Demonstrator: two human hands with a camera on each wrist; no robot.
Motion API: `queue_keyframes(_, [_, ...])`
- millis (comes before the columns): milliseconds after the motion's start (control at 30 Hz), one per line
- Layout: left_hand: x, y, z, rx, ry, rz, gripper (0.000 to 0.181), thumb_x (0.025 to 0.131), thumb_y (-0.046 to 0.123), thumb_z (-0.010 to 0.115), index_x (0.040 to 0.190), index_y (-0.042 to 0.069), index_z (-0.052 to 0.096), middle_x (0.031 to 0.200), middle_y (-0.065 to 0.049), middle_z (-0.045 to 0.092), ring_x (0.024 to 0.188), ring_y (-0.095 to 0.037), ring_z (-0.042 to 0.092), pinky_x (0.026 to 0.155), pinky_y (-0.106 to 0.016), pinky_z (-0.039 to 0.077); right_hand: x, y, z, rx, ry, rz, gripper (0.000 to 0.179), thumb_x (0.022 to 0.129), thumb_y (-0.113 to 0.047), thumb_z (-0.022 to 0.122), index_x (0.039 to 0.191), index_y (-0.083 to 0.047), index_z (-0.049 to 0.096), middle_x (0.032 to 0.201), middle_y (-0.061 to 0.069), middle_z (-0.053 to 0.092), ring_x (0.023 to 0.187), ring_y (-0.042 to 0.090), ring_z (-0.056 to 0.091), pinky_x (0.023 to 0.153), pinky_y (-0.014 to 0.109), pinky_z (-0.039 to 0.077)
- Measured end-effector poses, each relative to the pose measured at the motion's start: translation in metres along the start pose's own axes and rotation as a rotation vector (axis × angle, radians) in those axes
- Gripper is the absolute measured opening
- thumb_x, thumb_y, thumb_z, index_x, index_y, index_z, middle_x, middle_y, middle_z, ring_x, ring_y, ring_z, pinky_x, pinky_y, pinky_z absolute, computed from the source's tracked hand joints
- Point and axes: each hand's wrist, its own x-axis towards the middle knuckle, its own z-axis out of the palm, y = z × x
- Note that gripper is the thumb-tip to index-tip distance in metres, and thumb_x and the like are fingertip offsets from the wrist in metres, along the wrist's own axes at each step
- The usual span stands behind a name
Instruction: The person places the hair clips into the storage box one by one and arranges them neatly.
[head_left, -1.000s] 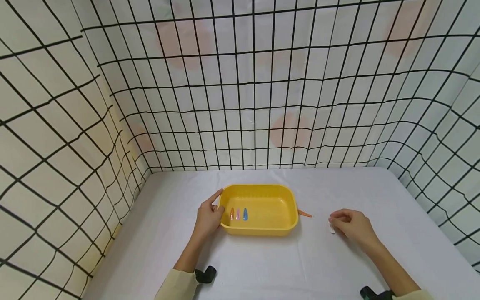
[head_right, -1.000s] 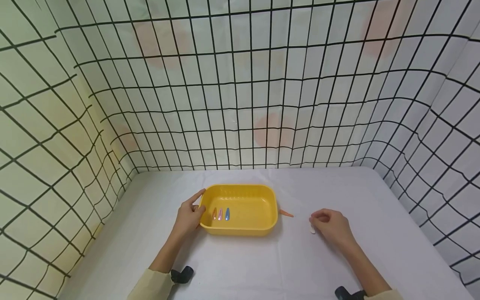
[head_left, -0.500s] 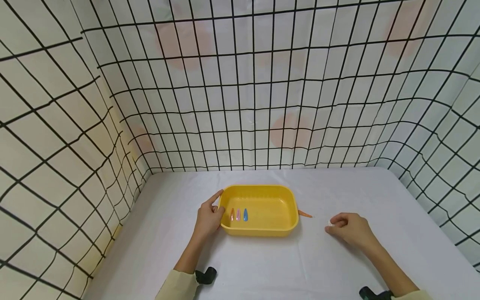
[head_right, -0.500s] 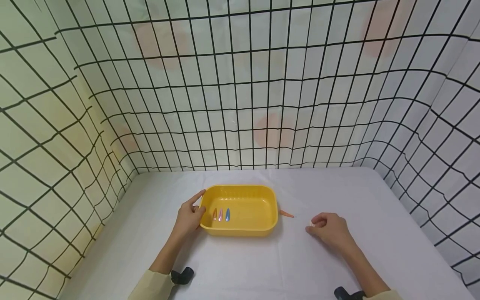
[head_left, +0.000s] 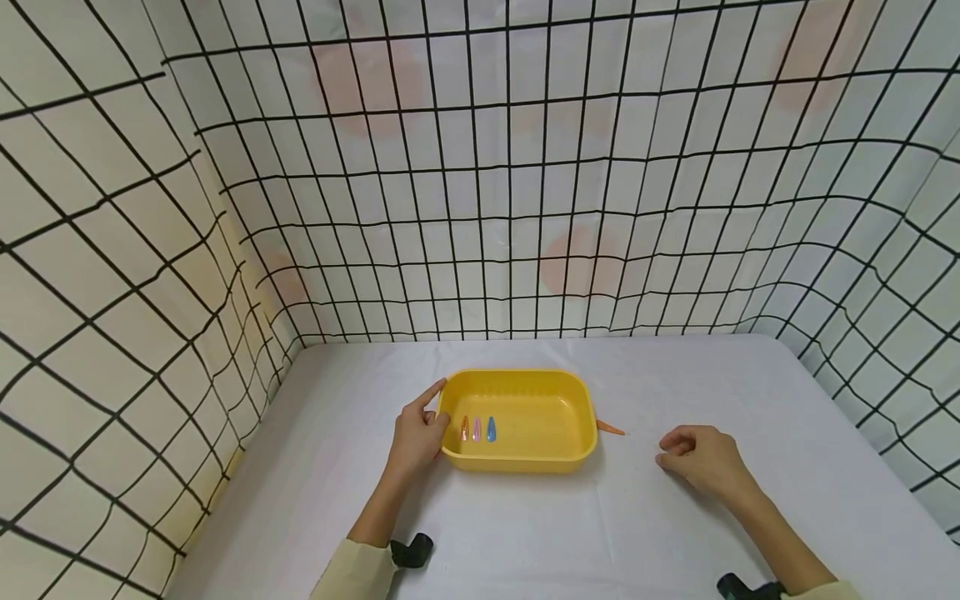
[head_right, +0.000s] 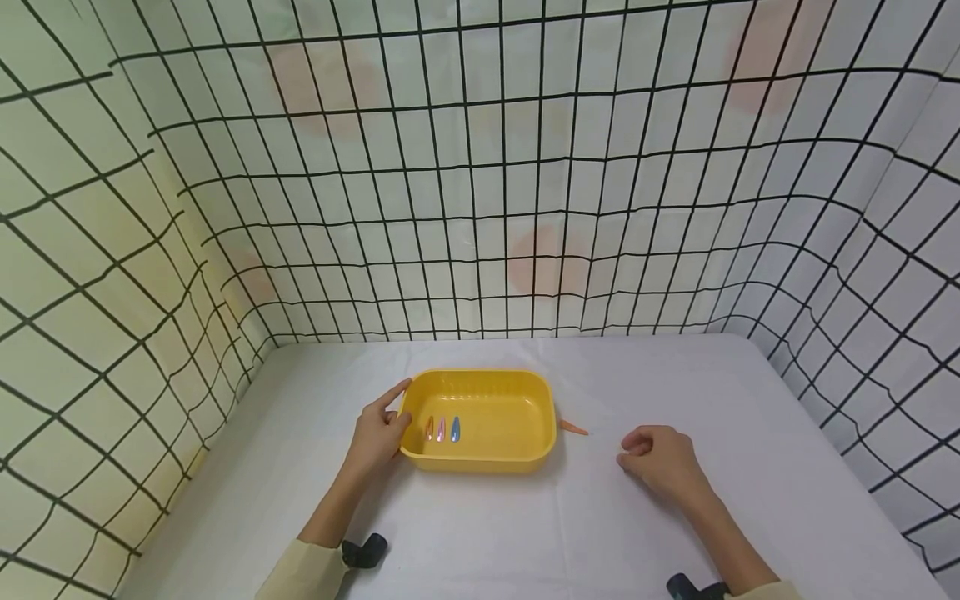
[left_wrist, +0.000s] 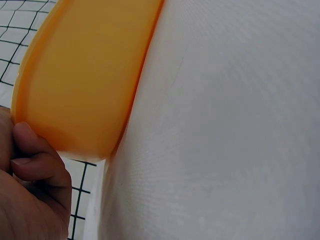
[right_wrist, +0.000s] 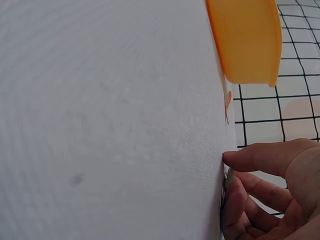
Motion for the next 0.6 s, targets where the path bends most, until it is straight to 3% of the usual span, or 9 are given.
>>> queue_keyframes(600, [0.0003,0.0001,-0.0014,-0.004,-0.001,0.016,0.060,0.092,0.008,0.060,0.149,0.027,0.056,0.050,0.002,0.040,0.039,-0.013,0.035,0.039,-0.020,0.035,0.0032,-0.0012,-0.0041,-0.014,0.017,0.003,0.018,0.087,-0.020,0.074,0.099,-0.006,0.078,0.076,-0.004,0.072,0.072,0.012,0.060,0.064,0.028,0.045])
